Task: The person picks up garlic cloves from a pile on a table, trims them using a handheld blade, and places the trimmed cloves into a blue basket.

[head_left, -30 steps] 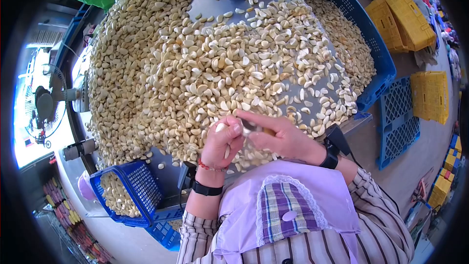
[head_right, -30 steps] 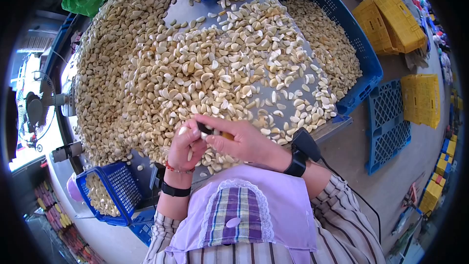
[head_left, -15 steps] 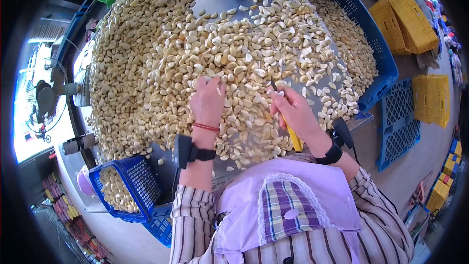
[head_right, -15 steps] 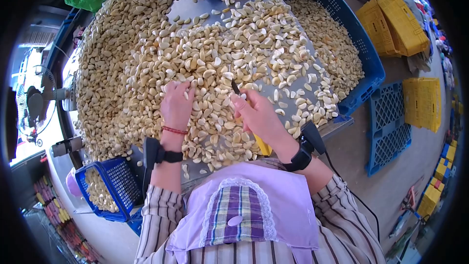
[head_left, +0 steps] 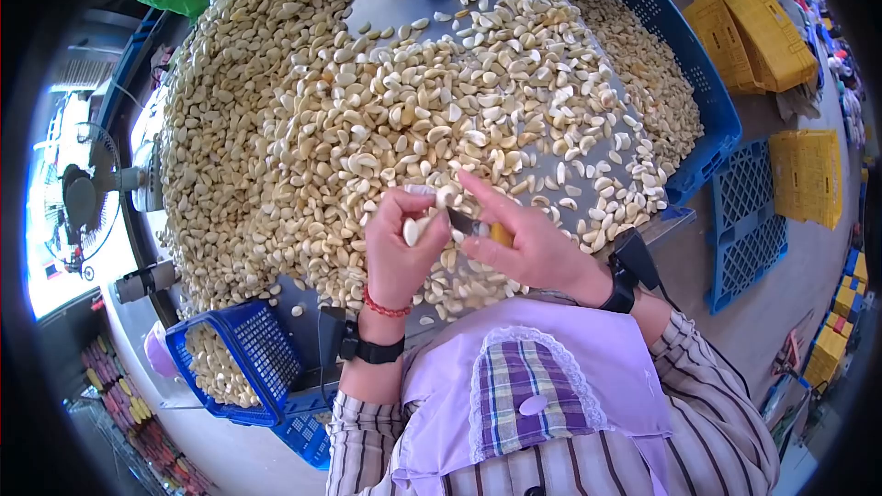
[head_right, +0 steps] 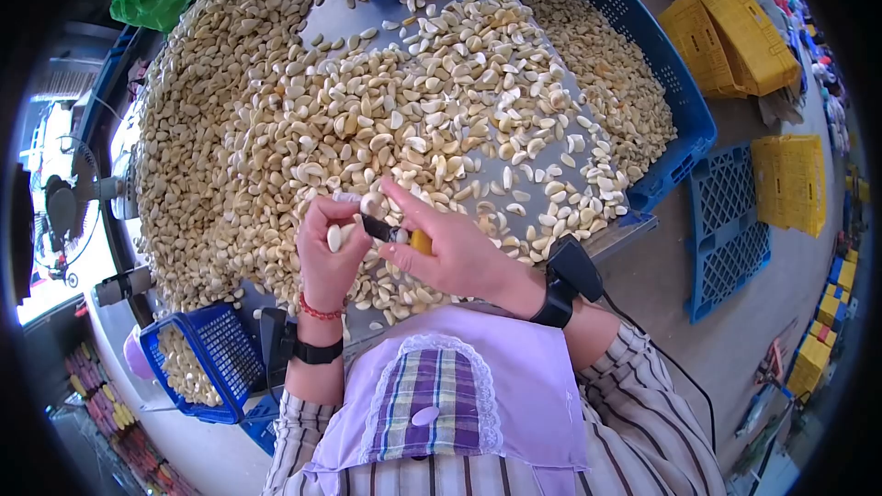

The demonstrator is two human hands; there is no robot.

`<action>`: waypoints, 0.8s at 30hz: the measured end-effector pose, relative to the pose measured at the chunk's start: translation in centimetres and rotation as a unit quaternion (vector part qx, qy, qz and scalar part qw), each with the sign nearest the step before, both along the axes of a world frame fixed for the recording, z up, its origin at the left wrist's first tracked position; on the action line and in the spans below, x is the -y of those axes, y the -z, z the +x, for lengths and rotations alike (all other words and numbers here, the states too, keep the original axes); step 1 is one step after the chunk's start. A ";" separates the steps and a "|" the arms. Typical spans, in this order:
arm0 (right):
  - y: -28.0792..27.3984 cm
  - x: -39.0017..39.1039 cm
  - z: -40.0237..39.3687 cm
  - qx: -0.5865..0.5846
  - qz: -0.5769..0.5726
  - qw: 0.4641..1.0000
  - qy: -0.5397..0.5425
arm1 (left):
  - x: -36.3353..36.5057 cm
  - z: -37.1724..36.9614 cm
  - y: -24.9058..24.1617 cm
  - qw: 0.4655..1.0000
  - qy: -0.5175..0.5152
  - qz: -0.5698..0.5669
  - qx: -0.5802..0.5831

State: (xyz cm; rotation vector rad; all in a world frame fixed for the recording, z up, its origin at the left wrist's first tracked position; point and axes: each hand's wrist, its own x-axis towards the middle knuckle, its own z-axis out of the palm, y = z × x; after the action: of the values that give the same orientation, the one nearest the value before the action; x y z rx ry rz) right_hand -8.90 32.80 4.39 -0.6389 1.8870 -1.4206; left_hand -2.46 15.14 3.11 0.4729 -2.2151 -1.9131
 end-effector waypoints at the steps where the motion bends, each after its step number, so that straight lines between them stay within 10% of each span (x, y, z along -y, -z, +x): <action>1: 0.0 0.1 0.0 0.000 0.000 1.000 -0.003 | -0.1 0.3 0.1 1.000 -0.003 0.000 0.000; 14: 0.7 0.9 0.7 -0.064 0.002 0.998 -0.023 | 0.3 1.4 -1.0 0.997 0.033 -0.066 -0.018; 16: 0.8 1.3 0.9 -0.128 -0.049 0.990 0.009 | 0.2 1.4 -1.3 0.996 0.000 0.091 0.013; 19: -0.5 1.1 0.3 0.114 -0.026 0.992 0.050 | 1.6 3.0 -1.9 0.957 -0.030 0.272 0.096; 24: 0.8 -0.8 -1.2 0.281 -0.149 0.936 0.153 | 12.5 13.6 -3.6 0.893 -0.274 0.286 -0.213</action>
State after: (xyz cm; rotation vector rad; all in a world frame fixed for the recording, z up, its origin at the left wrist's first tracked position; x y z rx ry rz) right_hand -10.15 33.59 3.56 -0.0406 1.3632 -1.8700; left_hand 11.18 2.67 6.75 0.6006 -1.0758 -2.0462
